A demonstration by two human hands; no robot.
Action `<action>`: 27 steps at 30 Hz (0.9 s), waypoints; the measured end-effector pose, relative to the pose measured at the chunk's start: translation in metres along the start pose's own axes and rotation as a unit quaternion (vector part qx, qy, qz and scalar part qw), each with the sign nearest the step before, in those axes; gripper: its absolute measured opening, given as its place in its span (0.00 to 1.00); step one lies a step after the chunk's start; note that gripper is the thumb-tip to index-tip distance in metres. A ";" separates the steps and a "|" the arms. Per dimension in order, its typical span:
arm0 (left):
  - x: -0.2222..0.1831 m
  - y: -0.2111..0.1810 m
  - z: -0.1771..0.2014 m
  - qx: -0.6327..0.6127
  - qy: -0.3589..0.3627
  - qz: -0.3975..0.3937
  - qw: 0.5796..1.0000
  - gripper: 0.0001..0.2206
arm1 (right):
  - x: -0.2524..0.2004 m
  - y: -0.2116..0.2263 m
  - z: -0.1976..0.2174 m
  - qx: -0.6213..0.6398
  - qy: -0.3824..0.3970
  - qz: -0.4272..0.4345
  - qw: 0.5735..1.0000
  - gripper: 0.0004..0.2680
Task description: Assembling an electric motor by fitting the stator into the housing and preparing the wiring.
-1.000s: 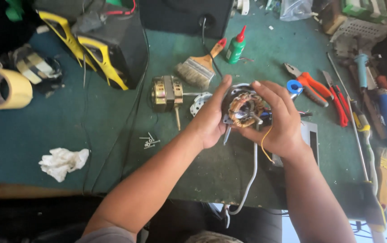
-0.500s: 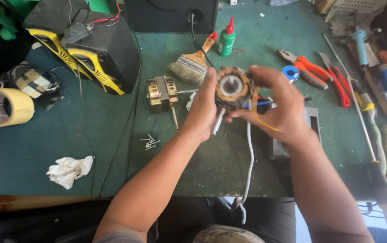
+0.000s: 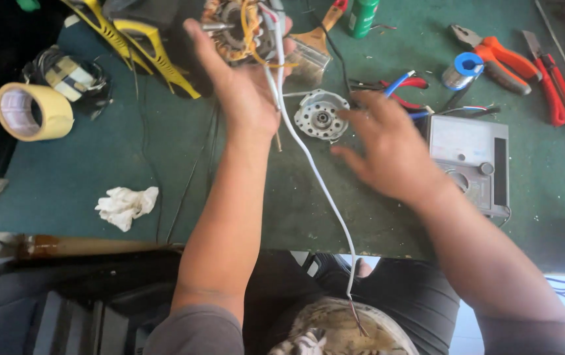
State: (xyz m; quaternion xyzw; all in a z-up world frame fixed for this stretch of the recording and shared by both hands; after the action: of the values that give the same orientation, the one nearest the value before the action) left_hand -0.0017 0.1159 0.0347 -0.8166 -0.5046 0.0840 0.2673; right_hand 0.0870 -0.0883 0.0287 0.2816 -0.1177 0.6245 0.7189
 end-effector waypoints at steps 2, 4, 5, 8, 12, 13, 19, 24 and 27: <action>0.001 0.008 0.002 -0.022 0.018 0.031 0.999 0.43 | 0.000 0.009 -0.019 -0.043 0.083 -0.018 0.995 0.25; -0.006 0.011 -0.002 -0.019 0.016 0.050 0.998 0.43 | -0.004 -0.003 -0.029 -0.055 0.091 -0.028 0.994 0.22; -0.009 0.015 -0.005 -0.016 0.013 0.071 0.997 0.45 | -0.005 -0.010 -0.034 -0.068 0.098 -0.039 0.992 0.20; -0.014 0.021 -0.009 -0.017 0.041 0.066 0.997 0.43 | -0.006 -0.023 -0.027 -0.050 0.099 0.007 0.994 0.12; -0.018 0.022 -0.023 -0.014 0.107 0.071 0.992 0.39 | 0.009 -0.015 0.005 0.147 0.124 -0.076 0.978 0.05; -0.019 0.022 -0.022 -0.005 0.089 0.065 0.994 0.39 | 0.010 -0.020 0.011 0.188 0.136 -0.129 0.964 0.06; -0.020 0.026 -0.018 0.000 0.049 0.094 0.994 0.41 | 0.005 -0.045 0.014 0.180 0.233 -0.330 0.897 0.09; -0.022 0.028 -0.019 0.019 0.045 0.108 0.993 0.41 | 0.004 -0.053 0.019 0.100 0.145 -0.285 0.942 0.12; -0.024 0.031 -0.016 0.030 0.016 0.124 0.992 0.42 | 0.005 -0.050 0.022 0.069 0.148 -0.257 0.953 0.14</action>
State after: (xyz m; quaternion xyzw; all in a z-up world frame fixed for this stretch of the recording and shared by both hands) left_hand 0.0171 0.0783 0.0286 -0.8656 -0.3923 0.1187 0.2876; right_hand 0.1396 -0.0995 0.0359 0.2560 0.1098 0.4599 0.8432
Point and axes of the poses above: each hand's wrist, its own x-axis towards the middle knuckle, its own z-axis out of the back of the hand, y = z × x, the point moved 5 cm from there along x, towards the middle knuckle, and after that the axes turned 7 degrees about -z, right-handed, at the moved point
